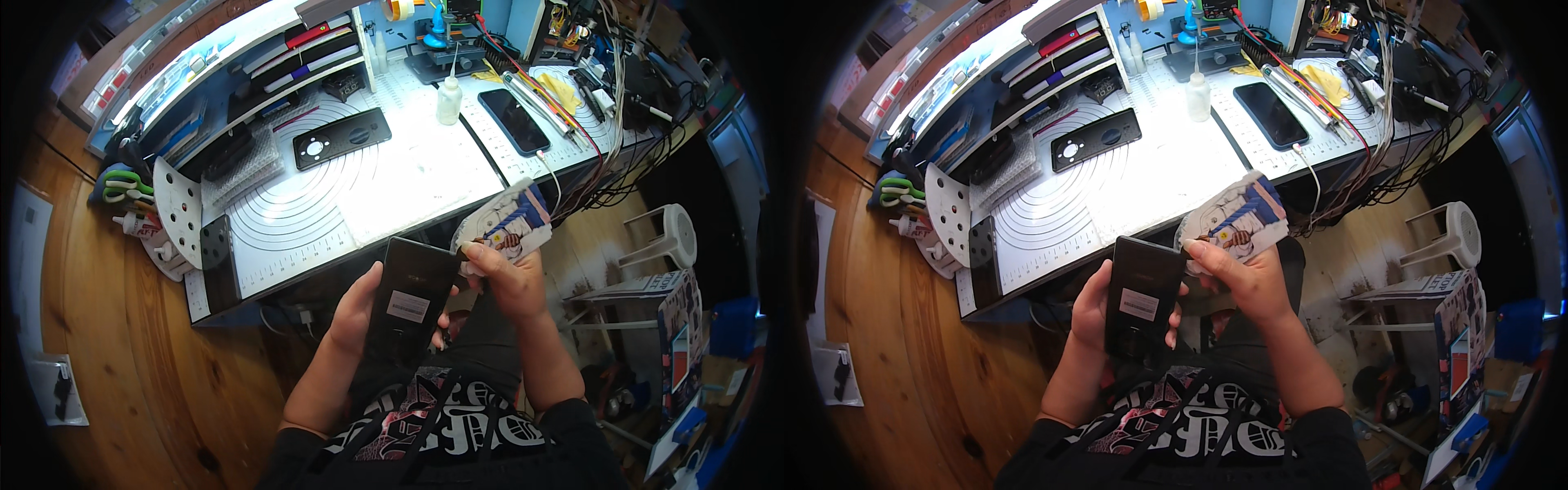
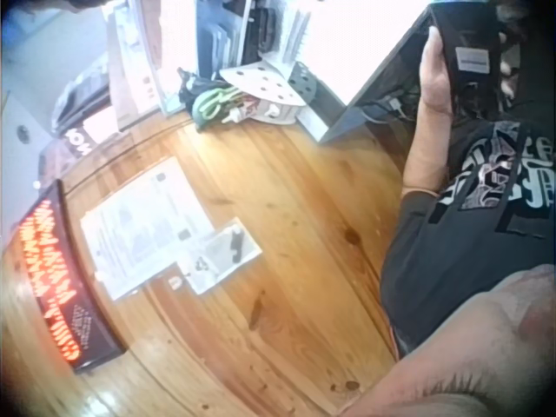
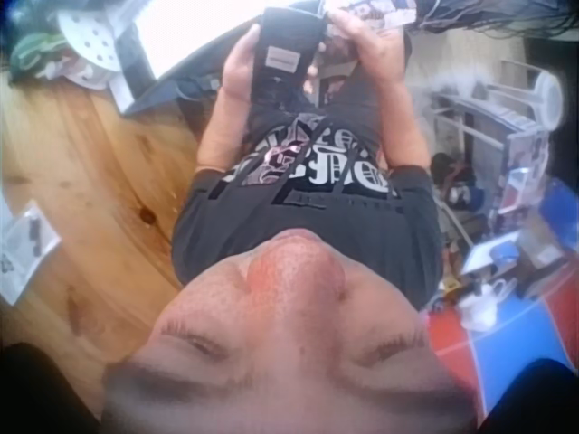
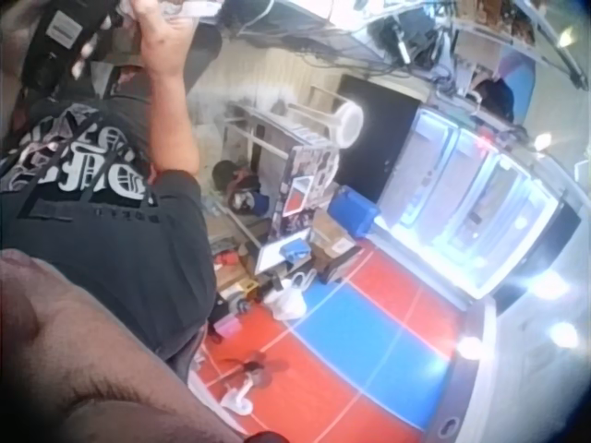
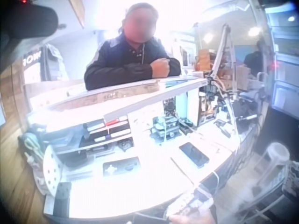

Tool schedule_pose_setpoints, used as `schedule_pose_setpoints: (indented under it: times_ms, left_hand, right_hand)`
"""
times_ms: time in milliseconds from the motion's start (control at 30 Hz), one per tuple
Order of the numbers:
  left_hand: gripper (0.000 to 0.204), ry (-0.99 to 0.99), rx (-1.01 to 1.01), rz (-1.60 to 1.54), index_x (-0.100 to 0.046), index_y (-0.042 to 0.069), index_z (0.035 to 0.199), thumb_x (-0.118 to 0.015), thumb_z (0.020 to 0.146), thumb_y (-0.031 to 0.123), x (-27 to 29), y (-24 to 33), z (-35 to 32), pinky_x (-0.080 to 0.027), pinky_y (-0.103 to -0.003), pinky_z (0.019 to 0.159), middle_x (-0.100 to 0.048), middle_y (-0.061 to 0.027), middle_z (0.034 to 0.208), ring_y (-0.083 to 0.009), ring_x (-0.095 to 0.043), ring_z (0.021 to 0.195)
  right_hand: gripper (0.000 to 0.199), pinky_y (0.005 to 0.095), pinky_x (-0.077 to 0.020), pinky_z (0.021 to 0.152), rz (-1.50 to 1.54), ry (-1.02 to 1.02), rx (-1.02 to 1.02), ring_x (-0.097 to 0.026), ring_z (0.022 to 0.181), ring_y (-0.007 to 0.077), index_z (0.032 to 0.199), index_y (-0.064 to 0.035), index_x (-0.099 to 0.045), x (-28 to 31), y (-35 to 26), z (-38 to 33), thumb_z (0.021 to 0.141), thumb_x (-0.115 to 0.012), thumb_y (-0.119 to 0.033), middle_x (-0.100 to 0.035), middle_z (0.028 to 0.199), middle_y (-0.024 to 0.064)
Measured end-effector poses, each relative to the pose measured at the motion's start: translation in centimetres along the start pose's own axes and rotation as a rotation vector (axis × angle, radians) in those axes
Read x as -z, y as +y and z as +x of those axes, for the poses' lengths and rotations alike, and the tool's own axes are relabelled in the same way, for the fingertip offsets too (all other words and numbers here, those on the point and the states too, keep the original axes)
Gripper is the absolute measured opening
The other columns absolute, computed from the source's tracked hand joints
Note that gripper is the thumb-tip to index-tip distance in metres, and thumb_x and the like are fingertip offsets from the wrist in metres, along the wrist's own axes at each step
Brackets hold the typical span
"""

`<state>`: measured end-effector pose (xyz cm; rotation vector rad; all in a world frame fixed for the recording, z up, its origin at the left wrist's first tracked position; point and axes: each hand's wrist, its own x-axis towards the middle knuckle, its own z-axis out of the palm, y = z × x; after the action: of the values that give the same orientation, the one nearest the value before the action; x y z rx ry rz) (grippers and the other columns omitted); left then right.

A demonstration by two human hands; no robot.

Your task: The person uses a powered screwdriver to remove a screw from the back of a phone, then uses a metal pry tool by hand to lift the rear cover away from the chassis.

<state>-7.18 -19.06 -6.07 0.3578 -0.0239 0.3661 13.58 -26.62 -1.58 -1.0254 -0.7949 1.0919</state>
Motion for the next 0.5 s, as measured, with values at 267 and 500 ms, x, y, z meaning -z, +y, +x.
schedule_pose_setpoints:
  times_ms: [267, 500]
  left_hand:
    - [0.075, 0.061, 0.154, -0.032, -0.033, -0.005, 0.152, -0.028, 0.107, 0.054, -0.5, 0.5, -1.2, -0.057, -0.054, 0.083, -0.049, -0.0342, 0.139, -0.0422, -0.063, 0.107]
    - [0.066, 0.077, 0.215, 0.005, -0.038, -0.007, 0.147, -0.027, 0.109, 0.046, -0.9, 0.6, -1.2, -0.059, -0.048, 0.083, -0.054, -0.0320, 0.134, -0.0369, -0.065, 0.106]
  right_hand:
    - [0.014, 0.0215, -0.0478, 0.061, -0.097, -0.233, -0.096, -0.062, 0.074, 0.0065, 0.103, -0.0035, -0.068, 2.4, -0.4, -0.3, 0.095, -0.071, -0.014, -0.069, 0.089, 0.0007]
    - [0.018, 0.0241, -0.0534, 0.072, -0.122, -0.210, -0.159, -0.066, 0.084, 0.0092, 0.108, -0.0007, -0.067, 2.0, -0.5, -1.0, 0.095, -0.071, -0.011, -0.070, 0.096, 0.0031]
